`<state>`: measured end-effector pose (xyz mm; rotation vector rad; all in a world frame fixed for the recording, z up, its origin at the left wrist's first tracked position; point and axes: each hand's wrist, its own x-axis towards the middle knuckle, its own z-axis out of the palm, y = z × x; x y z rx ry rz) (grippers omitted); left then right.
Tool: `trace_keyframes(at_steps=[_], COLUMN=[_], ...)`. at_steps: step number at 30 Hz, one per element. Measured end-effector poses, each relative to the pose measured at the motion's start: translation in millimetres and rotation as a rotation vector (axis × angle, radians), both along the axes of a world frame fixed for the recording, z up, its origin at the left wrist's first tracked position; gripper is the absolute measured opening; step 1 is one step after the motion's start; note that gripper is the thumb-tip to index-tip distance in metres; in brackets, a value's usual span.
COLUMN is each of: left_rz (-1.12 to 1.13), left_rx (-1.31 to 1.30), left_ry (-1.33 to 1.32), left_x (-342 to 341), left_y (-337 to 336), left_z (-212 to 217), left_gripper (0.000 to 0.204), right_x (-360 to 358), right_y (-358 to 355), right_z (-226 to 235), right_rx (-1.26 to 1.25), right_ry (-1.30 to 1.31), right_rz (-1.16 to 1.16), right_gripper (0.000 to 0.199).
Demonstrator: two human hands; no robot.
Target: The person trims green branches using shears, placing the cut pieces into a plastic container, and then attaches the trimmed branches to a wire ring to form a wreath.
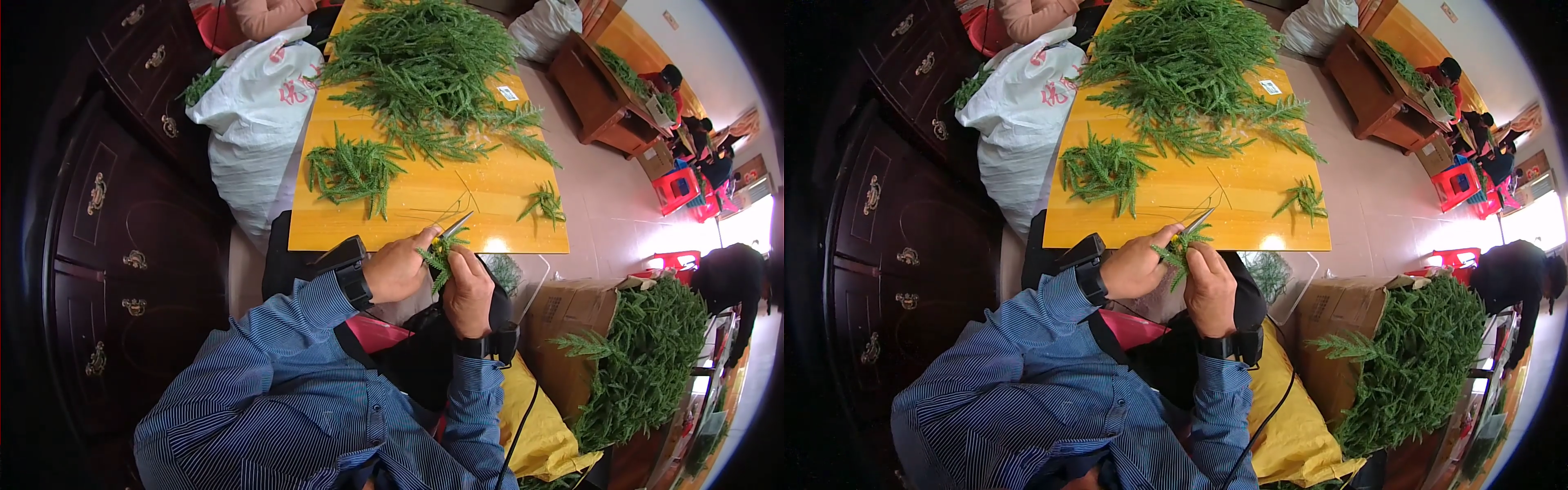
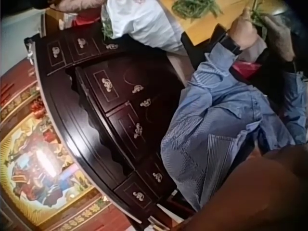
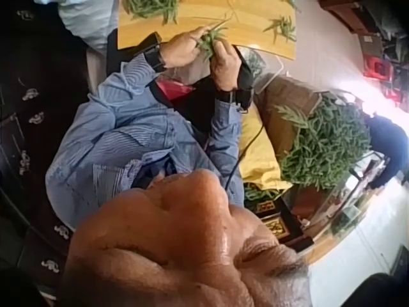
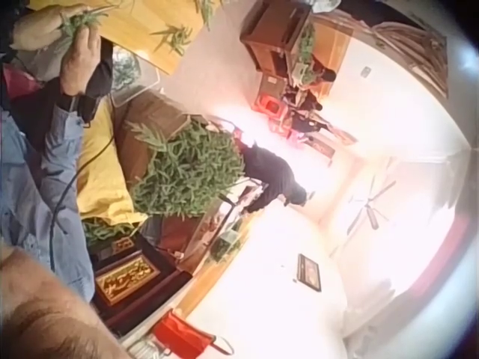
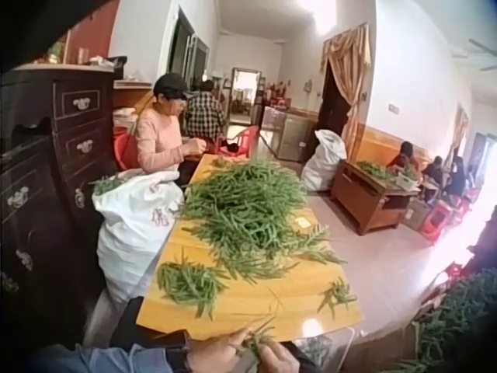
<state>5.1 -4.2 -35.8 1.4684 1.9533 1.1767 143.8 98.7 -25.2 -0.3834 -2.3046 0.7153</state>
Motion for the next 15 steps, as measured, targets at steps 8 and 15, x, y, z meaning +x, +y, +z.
trace_keyframes(at_steps=[8,15], left_rz=[0.054,0.0], left_rx=[0.052,0.034], left_ry=[-0.01,-0.116], left_x=[5,2], left_y=[2,5], left_z=[0,12], left_gripper=[0.053,0.051], right_x=[-1,3], right_y=[-1,-2], right_z=[0,0], right_rx=[-0.021,-0.417], right_ry=[0.045,0.164], right_rz=[-0.032,-0.015], right_gripper=[0.033,0.019])
